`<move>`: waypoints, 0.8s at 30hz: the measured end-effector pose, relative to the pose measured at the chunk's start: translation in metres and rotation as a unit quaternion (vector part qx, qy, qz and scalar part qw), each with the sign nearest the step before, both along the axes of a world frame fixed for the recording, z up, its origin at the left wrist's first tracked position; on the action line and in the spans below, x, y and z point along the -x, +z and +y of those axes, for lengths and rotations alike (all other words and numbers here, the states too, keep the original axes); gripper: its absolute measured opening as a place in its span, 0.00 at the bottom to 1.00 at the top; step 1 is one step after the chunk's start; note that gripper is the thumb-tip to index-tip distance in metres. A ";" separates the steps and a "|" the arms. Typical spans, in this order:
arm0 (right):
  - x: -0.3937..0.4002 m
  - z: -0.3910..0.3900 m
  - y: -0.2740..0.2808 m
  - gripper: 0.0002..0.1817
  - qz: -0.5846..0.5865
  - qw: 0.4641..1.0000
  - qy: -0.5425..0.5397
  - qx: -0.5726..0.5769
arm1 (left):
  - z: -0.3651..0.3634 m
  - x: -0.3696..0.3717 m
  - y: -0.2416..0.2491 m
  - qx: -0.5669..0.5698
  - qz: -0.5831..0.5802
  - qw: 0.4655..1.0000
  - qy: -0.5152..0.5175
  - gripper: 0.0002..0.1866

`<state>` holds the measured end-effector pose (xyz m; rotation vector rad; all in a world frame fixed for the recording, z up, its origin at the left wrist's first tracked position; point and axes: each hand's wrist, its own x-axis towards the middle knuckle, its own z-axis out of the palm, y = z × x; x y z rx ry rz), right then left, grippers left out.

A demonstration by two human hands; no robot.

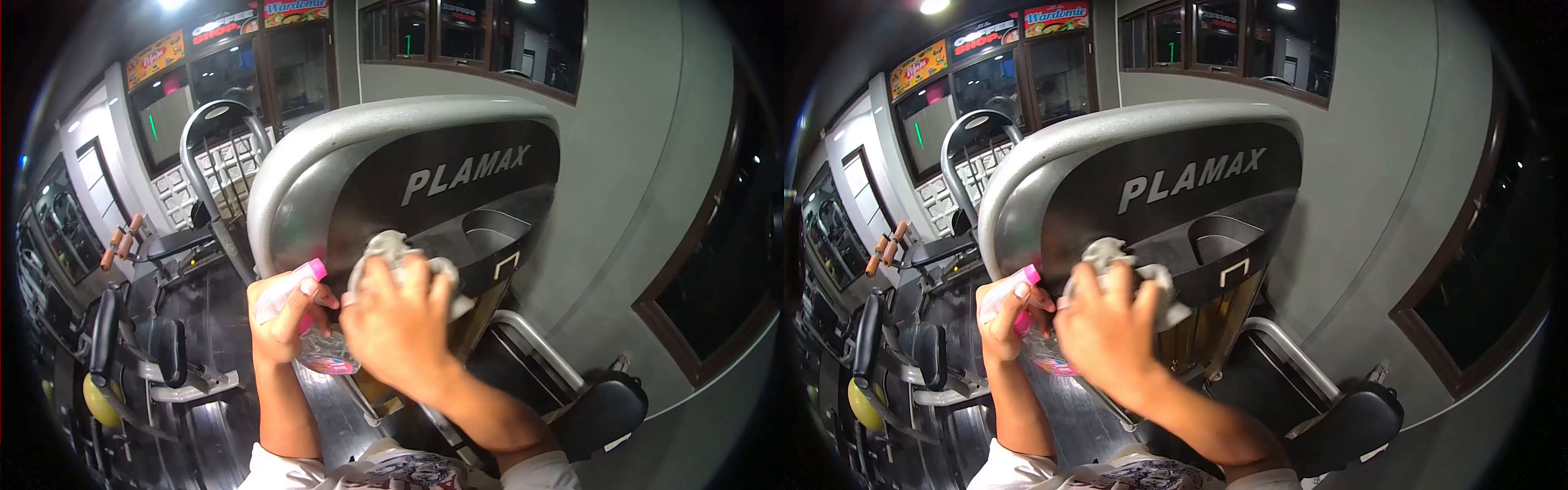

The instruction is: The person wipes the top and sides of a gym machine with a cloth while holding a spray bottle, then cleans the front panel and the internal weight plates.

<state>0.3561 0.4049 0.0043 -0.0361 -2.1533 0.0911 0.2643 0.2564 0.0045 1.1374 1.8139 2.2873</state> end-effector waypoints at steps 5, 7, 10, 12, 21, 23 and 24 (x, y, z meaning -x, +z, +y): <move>-0.012 0.041 0.007 0.11 -0.013 0.999 0.038 -0.023 | -0.002 0.000 0.000 0.010 0.005 1.000 0.002 0.19; -0.017 0.080 0.017 0.15 -0.050 0.999 -0.005 -0.005 | -0.002 0.001 0.000 0.011 0.014 1.000 0.006 0.19; -0.015 0.131 0.028 0.17 -0.091 0.991 -0.057 0.086 | -0.001 0.002 -0.002 -0.004 0.015 1.000 -0.014 0.19; -0.014 0.116 0.031 0.18 -0.112 0.987 -0.066 0.091 | -0.001 0.002 -0.003 -0.010 0.010 1.000 -0.015 0.19; -0.010 0.034 0.011 0.15 -0.054 0.997 0.051 0.011 | -0.001 0.001 -0.002 0.014 0.016 1.000 0.009 0.19; -0.013 0.064 0.029 0.16 -0.124 0.991 0.018 0.044 | -0.003 0.003 -0.003 0.017 0.021 1.000 -0.001 0.20; -0.013 0.063 0.028 0.16 -0.126 0.991 0.020 0.044 | -0.004 0.003 -0.003 0.017 0.022 1.000 -0.007 0.20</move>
